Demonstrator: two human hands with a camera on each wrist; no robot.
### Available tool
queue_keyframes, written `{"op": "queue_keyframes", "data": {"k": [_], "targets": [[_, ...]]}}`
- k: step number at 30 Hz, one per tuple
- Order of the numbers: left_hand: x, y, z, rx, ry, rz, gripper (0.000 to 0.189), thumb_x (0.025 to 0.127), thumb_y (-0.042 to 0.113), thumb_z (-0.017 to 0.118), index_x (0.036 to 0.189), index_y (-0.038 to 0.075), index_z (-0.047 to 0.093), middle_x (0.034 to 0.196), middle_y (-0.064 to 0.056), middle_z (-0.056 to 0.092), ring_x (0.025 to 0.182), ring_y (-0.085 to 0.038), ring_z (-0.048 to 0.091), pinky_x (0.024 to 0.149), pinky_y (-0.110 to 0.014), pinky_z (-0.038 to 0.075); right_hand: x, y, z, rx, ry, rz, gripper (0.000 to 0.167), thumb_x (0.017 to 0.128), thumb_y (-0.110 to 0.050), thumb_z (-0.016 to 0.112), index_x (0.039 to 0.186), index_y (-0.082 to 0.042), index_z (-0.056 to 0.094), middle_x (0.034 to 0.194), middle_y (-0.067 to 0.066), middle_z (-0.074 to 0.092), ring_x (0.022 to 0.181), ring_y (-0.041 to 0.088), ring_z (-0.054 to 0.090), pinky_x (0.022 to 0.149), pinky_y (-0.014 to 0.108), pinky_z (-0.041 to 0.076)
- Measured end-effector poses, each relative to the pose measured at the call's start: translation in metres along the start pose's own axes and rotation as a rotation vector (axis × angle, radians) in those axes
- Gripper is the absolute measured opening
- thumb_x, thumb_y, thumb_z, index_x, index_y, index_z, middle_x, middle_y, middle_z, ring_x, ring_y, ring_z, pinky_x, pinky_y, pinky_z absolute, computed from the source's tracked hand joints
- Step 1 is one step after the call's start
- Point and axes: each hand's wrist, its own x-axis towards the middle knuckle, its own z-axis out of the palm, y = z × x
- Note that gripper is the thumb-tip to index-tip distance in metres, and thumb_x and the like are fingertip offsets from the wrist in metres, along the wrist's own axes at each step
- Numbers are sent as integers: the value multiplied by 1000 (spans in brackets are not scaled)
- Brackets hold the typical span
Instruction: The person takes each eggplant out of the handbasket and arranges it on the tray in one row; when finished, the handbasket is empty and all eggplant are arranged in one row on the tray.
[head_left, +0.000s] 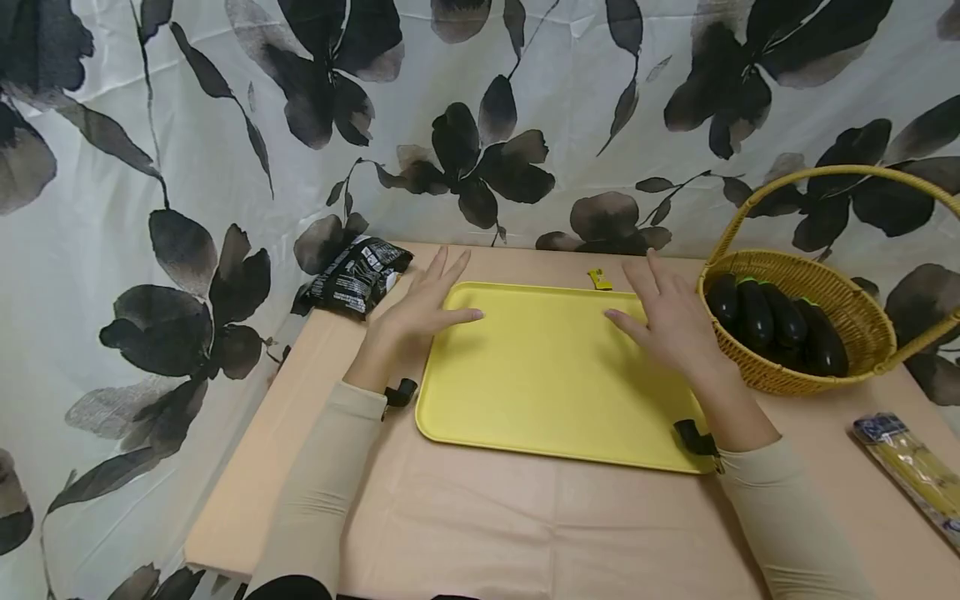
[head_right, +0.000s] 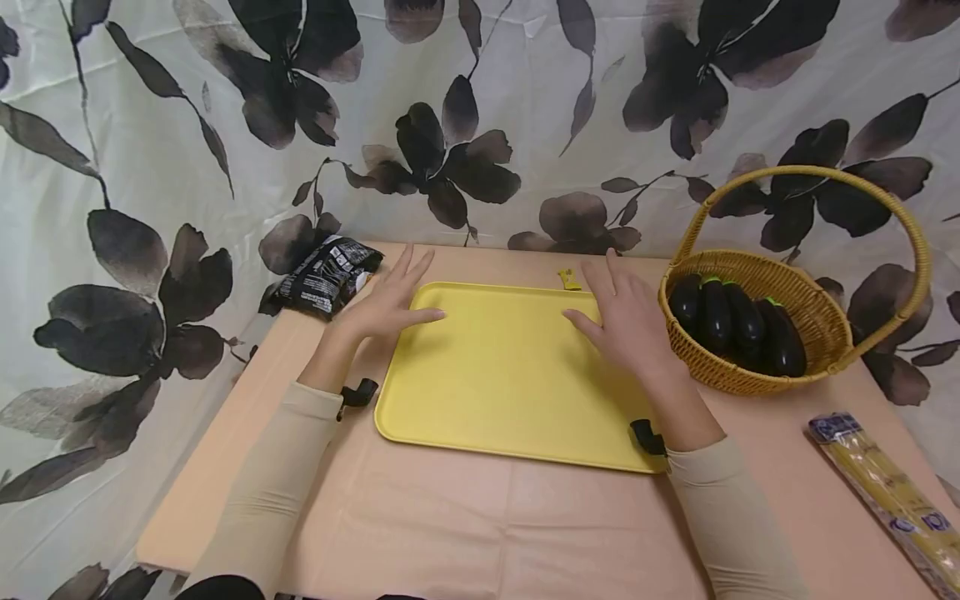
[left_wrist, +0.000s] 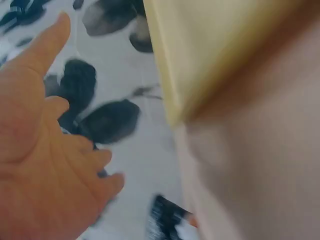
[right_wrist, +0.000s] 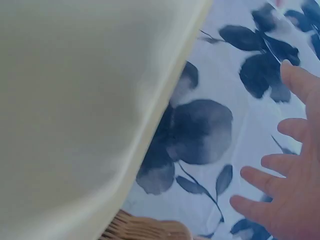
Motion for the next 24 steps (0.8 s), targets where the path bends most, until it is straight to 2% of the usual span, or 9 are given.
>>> {"op": "queue_keyframes", "data": {"k": [4,8,10,13,18,24], "targets": [[-2,-25,0,-213,-82,6,109,94,56,72,169,30,-3,175,0,-14,163,-31,-6,132,-55,8,-4,2,-14,97,53,52,82,100,-48,66,167,-23,25,173,21,19,148,57,32,112,81,27],[-6,-49,5,-352,-185,5,111,95,46,75,169,23,-4,176,2,-6,163,-20,-5,134,-42,3,-4,5,-24,151,72,60,80,101,-45,66,167,-22,27,171,22,24,152,51,30,113,79,29],[-9,-58,8,-388,-223,-10,112,94,46,77,169,25,-4,176,4,-6,162,-15,-4,134,-40,3,-4,7,-28,180,70,64,79,102,-45,66,167,-22,27,170,22,25,153,51,27,114,79,28],[-12,-65,10,-370,-235,-7,113,91,45,79,169,25,1,177,1,-2,163,-20,-5,134,-45,2,-4,12,-34,222,71,86,78,102,-46,64,167,-24,27,171,20,24,155,49,25,117,78,24],[-14,-67,11,-309,-254,-37,111,87,46,83,169,24,12,177,-3,2,163,-29,-7,133,-51,-2,-10,26,-46,245,71,138,78,103,-48,62,166,-20,28,171,20,24,157,47,21,120,76,20],[-13,-66,11,-260,-278,-71,111,85,51,83,169,26,14,177,-3,1,163,-27,-6,133,-51,-1,-17,49,-56,254,52,204,77,104,-49,59,167,-19,27,171,21,23,157,49,19,121,76,17]]}}
